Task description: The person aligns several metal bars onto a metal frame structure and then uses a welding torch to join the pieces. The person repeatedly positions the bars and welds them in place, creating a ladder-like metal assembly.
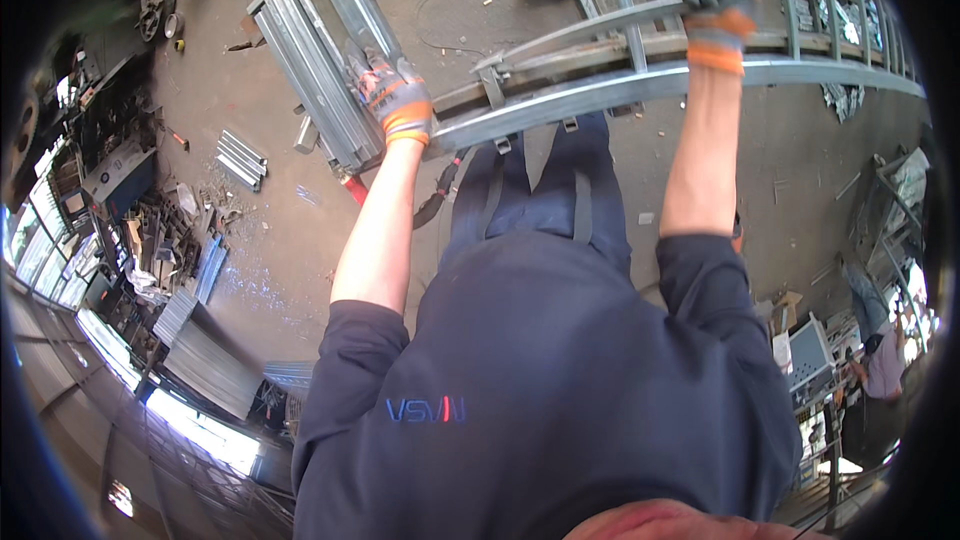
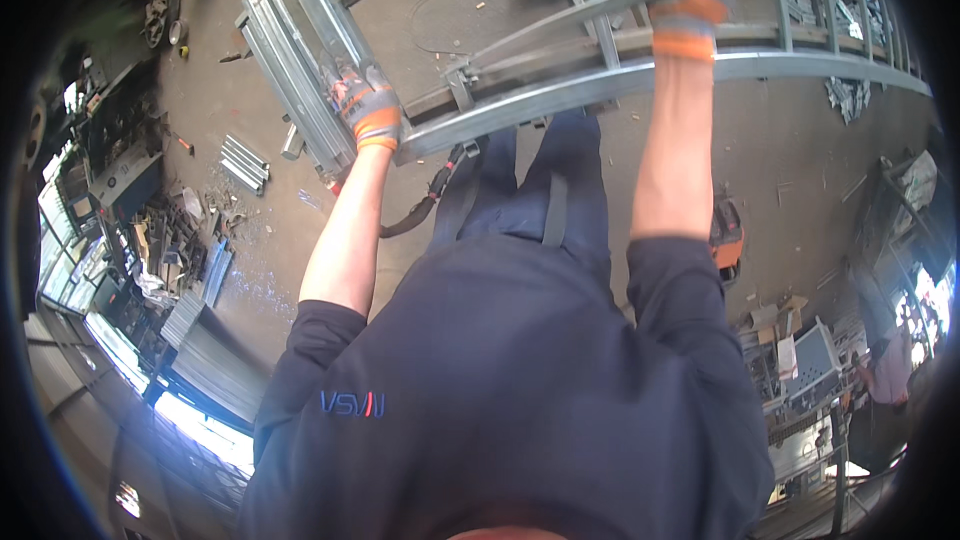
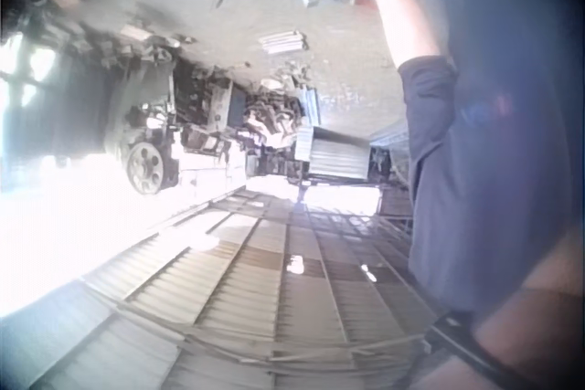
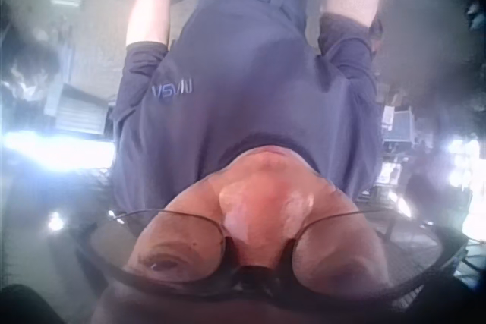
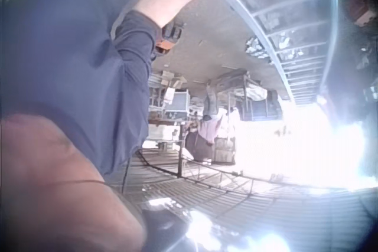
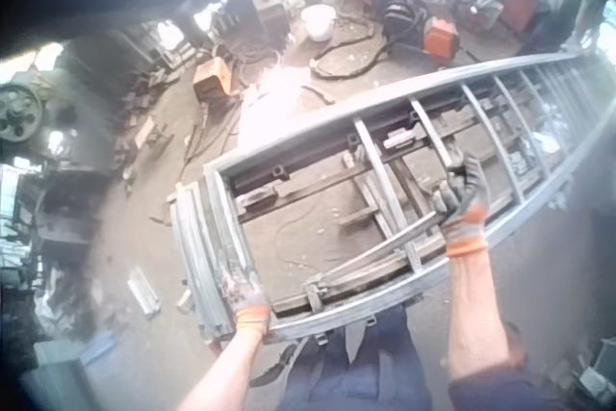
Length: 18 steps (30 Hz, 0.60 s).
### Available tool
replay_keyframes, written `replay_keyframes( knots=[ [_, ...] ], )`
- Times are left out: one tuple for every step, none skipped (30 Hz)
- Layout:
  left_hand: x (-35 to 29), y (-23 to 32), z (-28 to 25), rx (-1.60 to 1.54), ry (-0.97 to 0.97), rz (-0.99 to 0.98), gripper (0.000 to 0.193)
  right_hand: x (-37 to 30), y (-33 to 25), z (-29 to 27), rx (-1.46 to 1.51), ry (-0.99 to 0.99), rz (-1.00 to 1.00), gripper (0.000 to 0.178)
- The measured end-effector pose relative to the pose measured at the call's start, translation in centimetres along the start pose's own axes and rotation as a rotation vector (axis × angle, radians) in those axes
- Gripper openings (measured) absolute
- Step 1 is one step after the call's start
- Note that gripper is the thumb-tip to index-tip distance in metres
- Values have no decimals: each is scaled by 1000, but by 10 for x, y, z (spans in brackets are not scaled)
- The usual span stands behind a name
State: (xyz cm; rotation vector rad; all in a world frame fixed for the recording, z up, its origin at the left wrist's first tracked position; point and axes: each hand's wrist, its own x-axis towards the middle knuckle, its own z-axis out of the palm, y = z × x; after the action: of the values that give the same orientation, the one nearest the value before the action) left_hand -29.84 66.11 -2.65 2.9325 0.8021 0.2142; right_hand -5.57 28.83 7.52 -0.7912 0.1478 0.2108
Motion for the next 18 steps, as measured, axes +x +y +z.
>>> replay_keyframes(
  knots=[
    [0, -1, -1, 56, -57, -7, 66, -18, -6, 41, -81, 338, -44, 36],
    [-2, 0, -3, 105, -202, -63, 68, -41, -11, 72, -125, -66, -181, 37],
    [-2, 0, -6, 78, -213, -68, 68, -62, -3, 100, -450, -260, -375, 39],
    [-4, 2, -8, 31, -281, -123, 67, -58, -9, 106, -372, -207, -295, 36],
    [-2, 3, -9, -18, -254, -136, 67, -54, -5, 102, -291, -173, -230, 33],
    [-6, 4, -10, -85, -158, -131, 71, -45, -4, 97, -214, -145, -165, 30],
    [-6, 4, -10, -78, -172, -135, 72, -23, 1, 61, -316, -167, -211, 35],
    [-8, 3, -9, -90, -182, -107, 73, -5, 5, 41, -417, -186, -259, 40],
    [-11, 0, -7, -85, -145, -42, 75, 16, 2, 7, -220, -233, -160, 39],
    [-11, -3, -2, -259, -157, -159, 76, 34, 2, -13, 32, -179, 68, 37],
    [-13, -6, 2, -312, -217, -266, 77, 45, 6, -27, 119, -1, 108, 35],
    [-13, -11, 6, -253, -284, -295, 82, 48, 3, -29, 17, 110, 39, 36],
    [-15, -14, 10, -194, -216, -235, 81, 45, 3, -19, -78, 197, -41, 37],
    [-17, -17, 12, -176, -88, -129, 79, 33, 0, -3, -89, 99, -84, 37],
    [-17, -16, 16, -63, -71, -126, 78, 16, -3, 24, -105, 33, -109, 38],
    [-20, -18, 13, 18, -90, -86, 77, -6, -8, 51, -117, -36, -132, 38],
    [-17, -15, 16, 88, -81, -47, 75, -34, -1, 85, -181, -152, -242, 40],
    [-20, -14, 12, 107, -61, -8, 74, -37, -7, 104, -476, -300, -380, 38]
  ],
)
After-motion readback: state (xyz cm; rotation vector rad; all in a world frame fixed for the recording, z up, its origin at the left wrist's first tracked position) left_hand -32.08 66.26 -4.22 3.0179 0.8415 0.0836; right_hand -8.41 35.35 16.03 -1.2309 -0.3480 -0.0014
